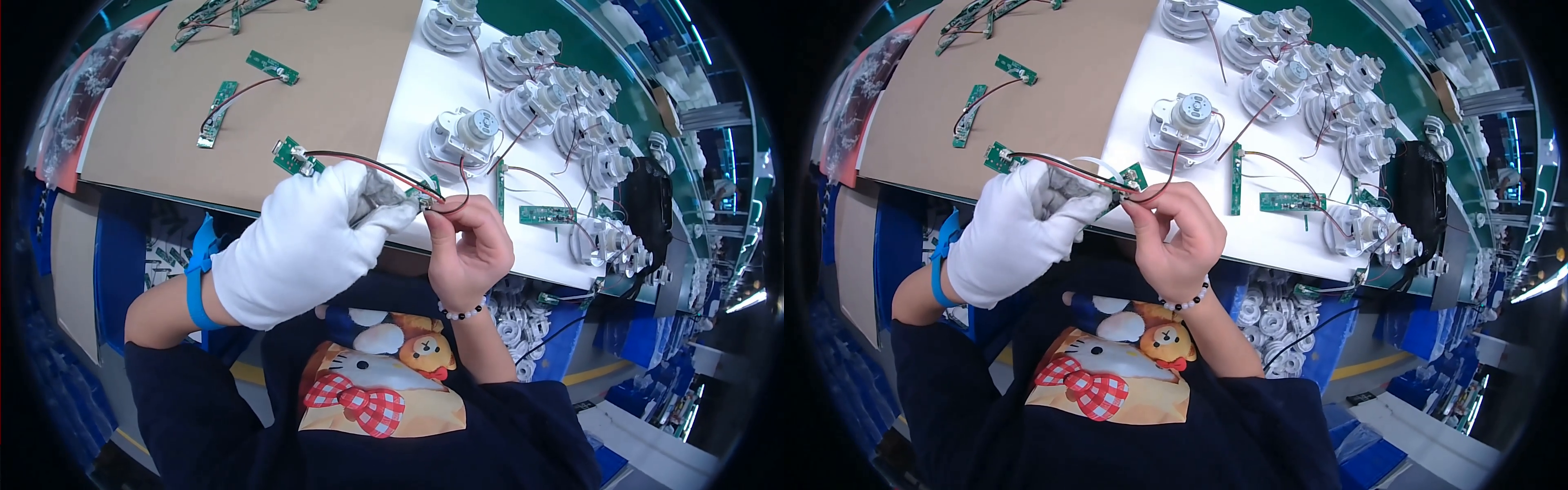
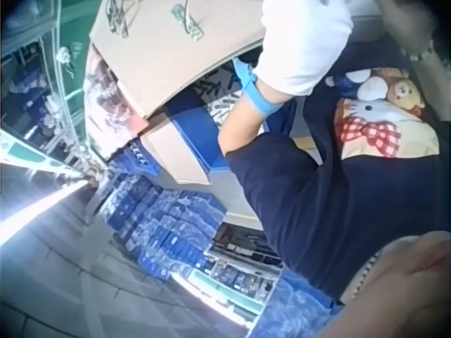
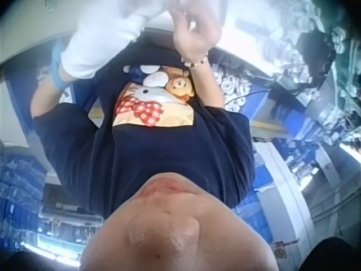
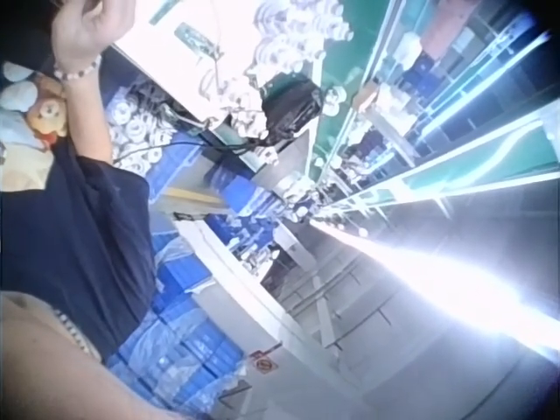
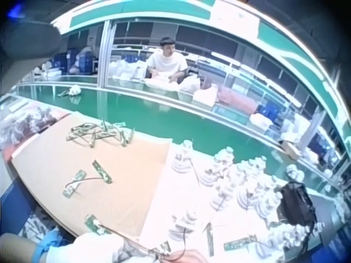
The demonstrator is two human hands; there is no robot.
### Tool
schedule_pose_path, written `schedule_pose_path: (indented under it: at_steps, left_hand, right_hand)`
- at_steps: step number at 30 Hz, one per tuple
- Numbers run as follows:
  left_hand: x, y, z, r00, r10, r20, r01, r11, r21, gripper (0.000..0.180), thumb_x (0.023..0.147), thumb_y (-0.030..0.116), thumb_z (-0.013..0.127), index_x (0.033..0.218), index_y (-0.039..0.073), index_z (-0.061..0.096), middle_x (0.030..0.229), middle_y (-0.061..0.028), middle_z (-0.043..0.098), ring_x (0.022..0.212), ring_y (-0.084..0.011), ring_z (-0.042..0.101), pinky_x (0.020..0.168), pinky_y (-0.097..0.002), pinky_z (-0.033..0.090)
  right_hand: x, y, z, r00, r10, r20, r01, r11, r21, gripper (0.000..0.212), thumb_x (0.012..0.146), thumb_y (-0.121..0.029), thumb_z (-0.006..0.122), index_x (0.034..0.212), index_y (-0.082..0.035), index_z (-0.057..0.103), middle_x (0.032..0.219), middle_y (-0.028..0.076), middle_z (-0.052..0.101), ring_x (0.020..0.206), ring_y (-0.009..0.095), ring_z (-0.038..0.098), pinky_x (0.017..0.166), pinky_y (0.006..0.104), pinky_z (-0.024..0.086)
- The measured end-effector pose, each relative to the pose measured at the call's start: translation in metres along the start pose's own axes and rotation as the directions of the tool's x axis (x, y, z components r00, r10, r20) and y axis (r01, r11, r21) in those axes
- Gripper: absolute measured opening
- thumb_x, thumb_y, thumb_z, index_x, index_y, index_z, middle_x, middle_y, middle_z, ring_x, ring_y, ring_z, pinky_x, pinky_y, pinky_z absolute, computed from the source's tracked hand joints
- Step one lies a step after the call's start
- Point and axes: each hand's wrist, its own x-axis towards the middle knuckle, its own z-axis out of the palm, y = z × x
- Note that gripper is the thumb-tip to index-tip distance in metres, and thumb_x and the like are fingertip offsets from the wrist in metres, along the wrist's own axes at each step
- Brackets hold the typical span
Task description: The person assembles electrical components by hand, connecting wires to circuit boards and housing units.
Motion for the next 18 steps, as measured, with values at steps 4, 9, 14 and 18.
schedule_pose_path:
  at_steps: [4,9,14,18]
  left_hand:
    - [-0.0004,0.0005,0.0003,0.998,0.062,-0.018,-0.062,0.998,-0.026,0.020,0.082,0.007,0.061,0.097,-0.004,0.055,0.068,-0.0033,0.060,0.053,-0.0034,0.052,0.046,-0.0181,0.041]
    - [0.0000,0.0027,-0.0011,0.999,0.052,-0.005,-0.052,0.998,-0.039,0.020,0.082,0.007,0.061,0.098,-0.004,0.055,0.070,-0.0037,0.061,0.055,-0.0035,0.053,0.047,-0.0179,0.042]
    - [0.0002,0.0027,-0.0021,1.000,0.013,0.004,-0.013,1.000,-0.027,0.019,0.082,0.007,0.061,0.097,-0.004,0.055,0.069,-0.0035,0.061,0.054,-0.0033,0.053,0.046,-0.0176,0.041]
    - [-0.0003,0.0039,-0.0016,1.000,0.020,-0.008,-0.020,0.999,-0.049,0.019,0.082,0.007,0.061,0.097,-0.004,0.055,0.068,-0.0034,0.061,0.054,-0.0032,0.053,0.046,-0.0175,0.041]
  right_hand:
    - [-0.0018,-0.0005,0.0006,1.000,-0.010,-0.015,0.010,1.000,0.011,0.009,0.070,0.007,0.064,0.073,0.003,0.057,0.075,0.009,0.060,0.051,0.007,0.047,0.042,0.0176,0.034]
    - [-0.0050,-0.0008,0.0026,0.997,0.066,-0.036,-0.060,0.987,0.152,0.010,0.073,0.007,0.063,0.075,0.003,0.054,0.078,0.009,0.058,0.058,0.007,0.047,0.048,0.0173,0.036]
    - [-0.0043,-0.0013,0.0028,0.990,0.125,-0.063,-0.107,0.966,0.236,0.010,0.073,0.006,0.063,0.075,0.003,0.054,0.078,0.008,0.057,0.060,0.008,0.047,0.048,0.0173,0.036]
    - [-0.0042,0.0001,0.0034,0.998,0.027,-0.060,-0.021,0.995,0.093,0.010,0.073,0.006,0.064,0.077,0.002,0.055,0.077,0.008,0.057,0.056,0.007,0.047,0.046,0.0171,0.035]
